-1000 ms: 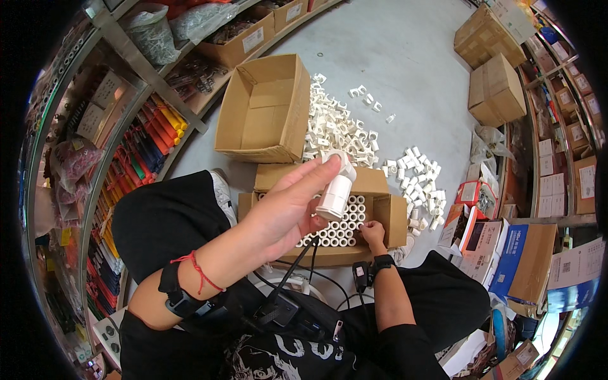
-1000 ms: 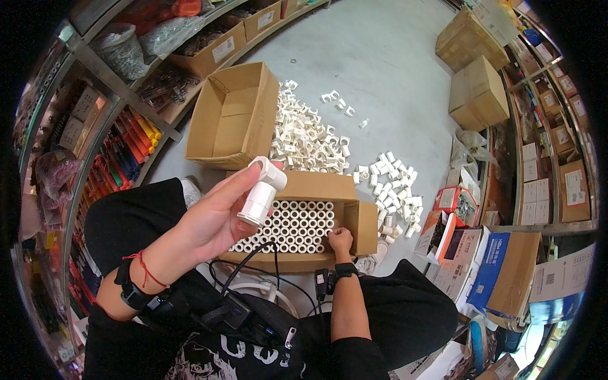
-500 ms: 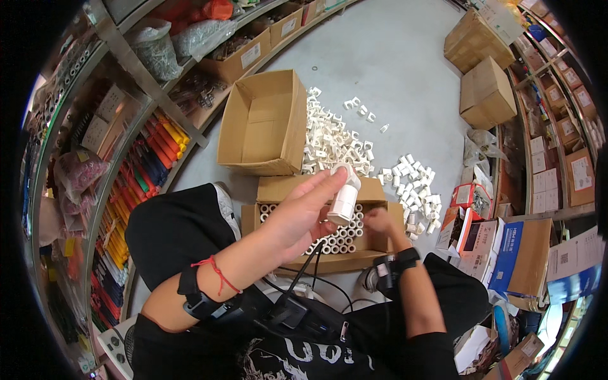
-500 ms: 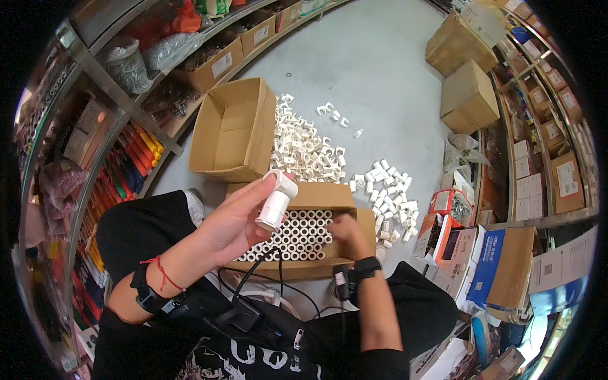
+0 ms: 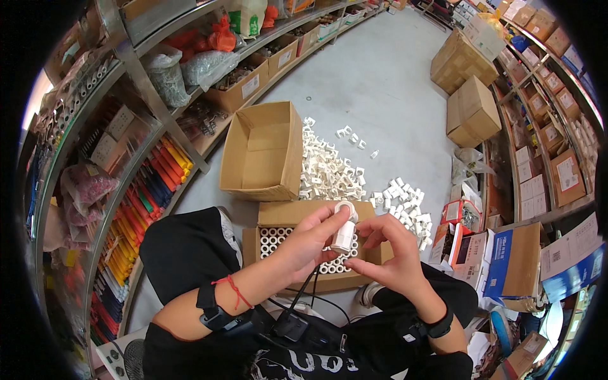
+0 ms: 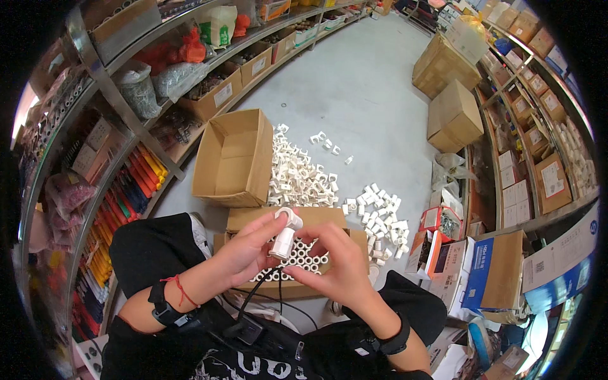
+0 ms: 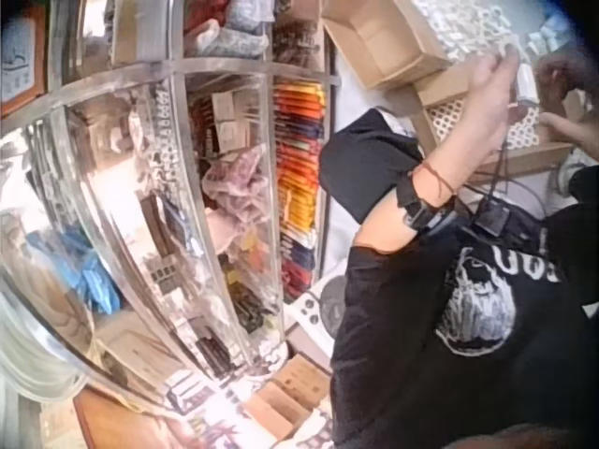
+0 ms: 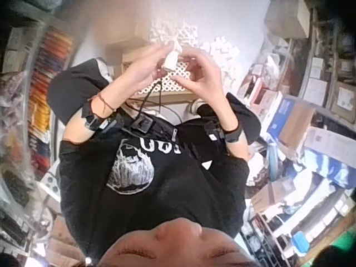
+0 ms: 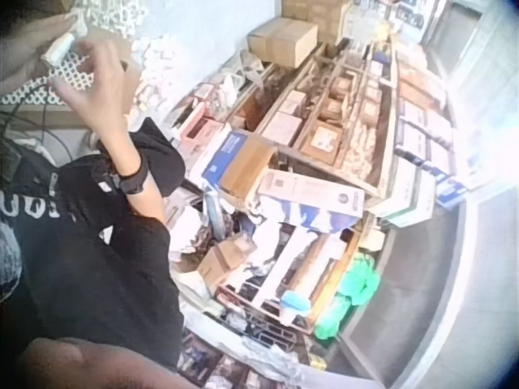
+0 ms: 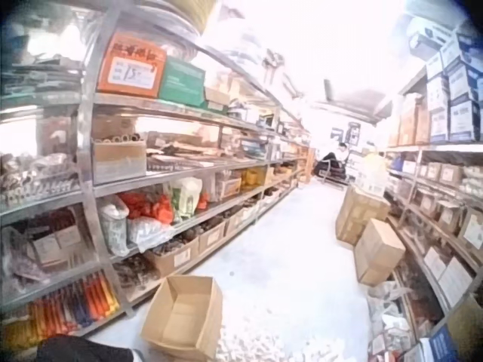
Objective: The person sits on the floor and picks up small white plastic cylindrical parts, connecting them together by hand. The person then places the assembled parts into a cardboard box.
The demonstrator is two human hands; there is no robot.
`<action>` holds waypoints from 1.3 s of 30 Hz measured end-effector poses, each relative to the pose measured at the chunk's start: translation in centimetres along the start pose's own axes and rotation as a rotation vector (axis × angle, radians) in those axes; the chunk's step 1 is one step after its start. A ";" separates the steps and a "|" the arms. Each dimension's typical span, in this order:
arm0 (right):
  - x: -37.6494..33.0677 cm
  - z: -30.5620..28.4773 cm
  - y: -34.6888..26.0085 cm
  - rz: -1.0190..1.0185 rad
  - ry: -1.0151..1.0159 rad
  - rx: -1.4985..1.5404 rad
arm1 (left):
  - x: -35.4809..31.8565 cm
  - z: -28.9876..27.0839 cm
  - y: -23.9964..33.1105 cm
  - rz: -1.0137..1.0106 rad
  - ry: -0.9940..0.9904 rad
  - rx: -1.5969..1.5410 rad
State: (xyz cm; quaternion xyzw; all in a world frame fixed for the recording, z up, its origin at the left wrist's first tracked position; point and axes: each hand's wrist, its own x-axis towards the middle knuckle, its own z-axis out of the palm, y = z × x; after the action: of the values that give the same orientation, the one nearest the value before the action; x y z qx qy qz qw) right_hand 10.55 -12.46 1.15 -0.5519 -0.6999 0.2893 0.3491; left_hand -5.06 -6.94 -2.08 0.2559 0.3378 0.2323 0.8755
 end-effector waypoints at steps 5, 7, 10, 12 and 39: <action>0.0 0.7 -0.1 -0.080 0.057 -0.029 | -0.4 0.1 -0.1 -0.012 -0.042 0.031; -0.1 1.0 0.1 -0.072 0.081 -0.007 | -0.1 0.1 -0.4 -0.010 -0.048 0.041; -0.3 0.5 -0.1 -0.129 0.099 -0.021 | -0.7 0.9 0.2 -0.016 -0.028 0.065; -0.3 0.1 -0.2 -0.182 0.142 -0.016 | -0.9 1.2 0.8 -0.024 0.003 0.081; -2.4 -2.1 -2.2 -0.442 0.398 -0.057 | -1.3 0.5 0.8 0.369 -0.554 0.174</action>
State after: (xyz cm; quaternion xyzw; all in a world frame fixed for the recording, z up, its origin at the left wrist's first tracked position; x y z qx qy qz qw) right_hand 11.37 -15.26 3.68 -0.4415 -0.7288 0.0728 0.5182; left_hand -5.75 -7.22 -0.64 0.4396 0.0540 0.2787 0.8522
